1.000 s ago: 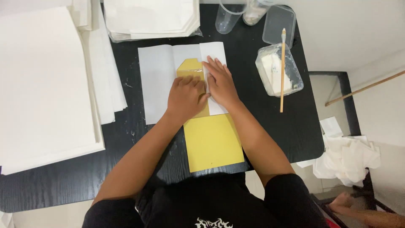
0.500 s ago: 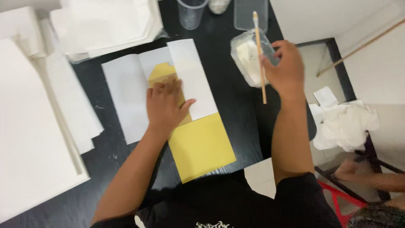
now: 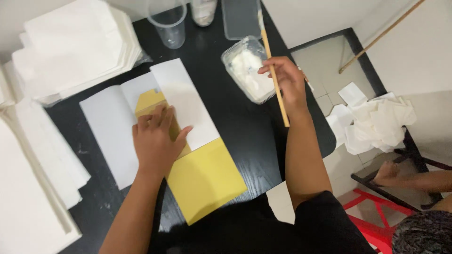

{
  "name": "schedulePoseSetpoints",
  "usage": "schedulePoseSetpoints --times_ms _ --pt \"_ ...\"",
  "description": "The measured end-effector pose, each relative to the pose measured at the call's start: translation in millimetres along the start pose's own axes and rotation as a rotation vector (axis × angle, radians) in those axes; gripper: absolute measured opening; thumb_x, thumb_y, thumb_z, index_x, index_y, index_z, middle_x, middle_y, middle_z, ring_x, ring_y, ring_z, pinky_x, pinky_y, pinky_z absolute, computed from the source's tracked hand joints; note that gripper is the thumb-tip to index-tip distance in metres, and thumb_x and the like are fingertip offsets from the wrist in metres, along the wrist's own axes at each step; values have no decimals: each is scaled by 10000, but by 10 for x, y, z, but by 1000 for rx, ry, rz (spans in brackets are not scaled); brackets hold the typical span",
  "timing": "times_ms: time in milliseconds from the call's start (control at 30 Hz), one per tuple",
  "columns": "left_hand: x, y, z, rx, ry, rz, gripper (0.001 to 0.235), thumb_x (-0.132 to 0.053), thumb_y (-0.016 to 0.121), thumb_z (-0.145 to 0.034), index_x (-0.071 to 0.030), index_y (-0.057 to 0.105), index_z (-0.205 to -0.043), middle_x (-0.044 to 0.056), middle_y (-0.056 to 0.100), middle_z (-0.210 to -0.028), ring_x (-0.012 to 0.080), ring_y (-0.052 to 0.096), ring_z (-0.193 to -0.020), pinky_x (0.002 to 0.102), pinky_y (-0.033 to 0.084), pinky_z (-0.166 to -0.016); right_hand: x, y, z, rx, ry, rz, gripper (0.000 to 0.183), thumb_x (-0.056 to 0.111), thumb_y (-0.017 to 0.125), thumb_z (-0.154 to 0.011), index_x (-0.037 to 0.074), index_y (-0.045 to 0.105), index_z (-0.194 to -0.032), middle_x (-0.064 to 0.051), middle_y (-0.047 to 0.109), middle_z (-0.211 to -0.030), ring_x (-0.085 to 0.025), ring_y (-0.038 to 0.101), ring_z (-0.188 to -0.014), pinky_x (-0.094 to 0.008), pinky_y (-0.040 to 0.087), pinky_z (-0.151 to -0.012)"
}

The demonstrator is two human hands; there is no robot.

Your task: Folding paper around a template and applying glue with a brush to assemble a paper bag.

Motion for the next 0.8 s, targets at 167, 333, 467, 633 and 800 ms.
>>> schedulePoseSetpoints --times_ms 167,333,467,633,800 --pt "-53 -51 -64 113 -27 13 669 -711 694 -846 -214 754 -1289 29 740 -1279 290 659 -1063 433 498 -816 193 -179 61 -120 -403 207 195 -98 637 -908 -91 727 -1080 -171 685 -817 -284 644 -721 -366 524 -697" --pt "-53 -56 -78 167 -47 -21 667 -725 666 -887 -227 747 -1323 25 732 -1317 267 651 -1106 417 490 -843 401 -257 131 -268 -695 303 298 237 606 -1074 -7 721 -946 -129 579 -879 -182 526 -590 -302 461 -565" --pt "-53 -72 -65 166 -47 -25 679 -737 669 -887 -217 751 -1316 22 733 -1318 261 641 -1110 398 487 -833 167 -219 91 -181 -526 267 352 266 462 -1131 -14 574 -950 -155 575 -865 -193 570 -562 -293 493 -550" --pt "-47 -27 -53 172 -55 -26 693 -759 657 -897 -223 751 -1328 13 726 -1335 245 624 -1131 390 484 -853 33 -174 23 -113 -371 332 271 114 473 -1138 -22 562 -921 -148 614 -812 -235 618 -591 -324 518 -592" --pt "-53 -62 -71 146 -43 -30 681 -742 679 -884 -219 760 -1313 11 741 -1304 232 626 -1096 384 488 -845 51 -245 38 -186 -405 284 325 231 454 -1150 -16 539 -957 -157 615 -836 -204 600 -597 -310 506 -597"
Point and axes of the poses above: each hand's wrist, its own z-axis away from the middle knuckle, its own y-axis out of the palm, x = y × z, the point moved 6 cm from there along -z, towards the middle knuckle
